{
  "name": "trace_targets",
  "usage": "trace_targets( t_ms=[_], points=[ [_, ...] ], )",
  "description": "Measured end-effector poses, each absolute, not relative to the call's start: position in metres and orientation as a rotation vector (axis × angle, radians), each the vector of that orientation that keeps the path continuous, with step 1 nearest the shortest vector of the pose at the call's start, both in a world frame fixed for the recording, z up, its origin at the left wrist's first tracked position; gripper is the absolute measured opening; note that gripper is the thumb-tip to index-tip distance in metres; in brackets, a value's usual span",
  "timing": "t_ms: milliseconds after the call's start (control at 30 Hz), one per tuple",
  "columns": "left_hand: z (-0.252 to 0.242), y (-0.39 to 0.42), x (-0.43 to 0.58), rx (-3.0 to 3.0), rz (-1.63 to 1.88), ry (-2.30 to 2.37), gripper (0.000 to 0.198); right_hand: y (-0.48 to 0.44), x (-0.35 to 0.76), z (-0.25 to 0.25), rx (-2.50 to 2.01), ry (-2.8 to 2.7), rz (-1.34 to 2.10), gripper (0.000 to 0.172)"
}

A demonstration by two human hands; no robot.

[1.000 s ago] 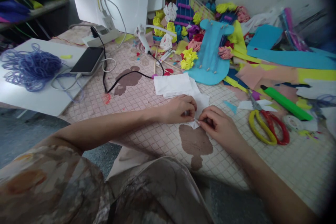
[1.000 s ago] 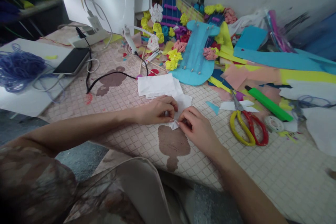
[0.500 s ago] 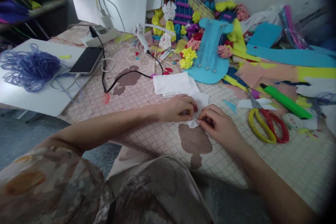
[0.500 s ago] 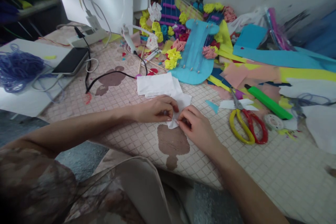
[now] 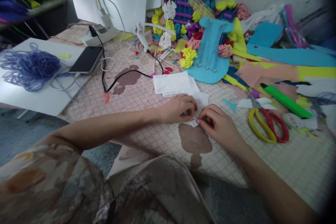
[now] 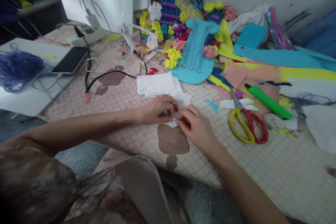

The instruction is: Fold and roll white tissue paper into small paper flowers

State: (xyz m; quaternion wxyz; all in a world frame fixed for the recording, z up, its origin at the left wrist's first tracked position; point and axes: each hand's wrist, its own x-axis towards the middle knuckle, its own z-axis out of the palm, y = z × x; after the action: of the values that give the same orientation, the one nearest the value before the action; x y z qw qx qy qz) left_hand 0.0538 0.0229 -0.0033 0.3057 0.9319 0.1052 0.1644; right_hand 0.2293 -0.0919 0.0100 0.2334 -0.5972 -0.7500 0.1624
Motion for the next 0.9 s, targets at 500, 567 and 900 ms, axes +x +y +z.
trace_targets(
  t_ms=[500,567,900],
  points=[
    [-0.0046,0.0202,0.0542,2.481,0.452,0.320,0.010,-0.0912,0.2289,0.0095,-1.645,-2.058,0.463,0.008],
    [-0.0048,0.0199,0.0542,2.484,0.460,0.330,0.011,-0.0911,0.2288,0.0092,-1.640,-2.067,0.454,0.009],
    [-0.0046,0.0188,0.0531,2.474,0.471,0.289,0.003,-0.0942,0.2274,0.0080,-1.605,-2.088,0.392,0.011]
  ],
)
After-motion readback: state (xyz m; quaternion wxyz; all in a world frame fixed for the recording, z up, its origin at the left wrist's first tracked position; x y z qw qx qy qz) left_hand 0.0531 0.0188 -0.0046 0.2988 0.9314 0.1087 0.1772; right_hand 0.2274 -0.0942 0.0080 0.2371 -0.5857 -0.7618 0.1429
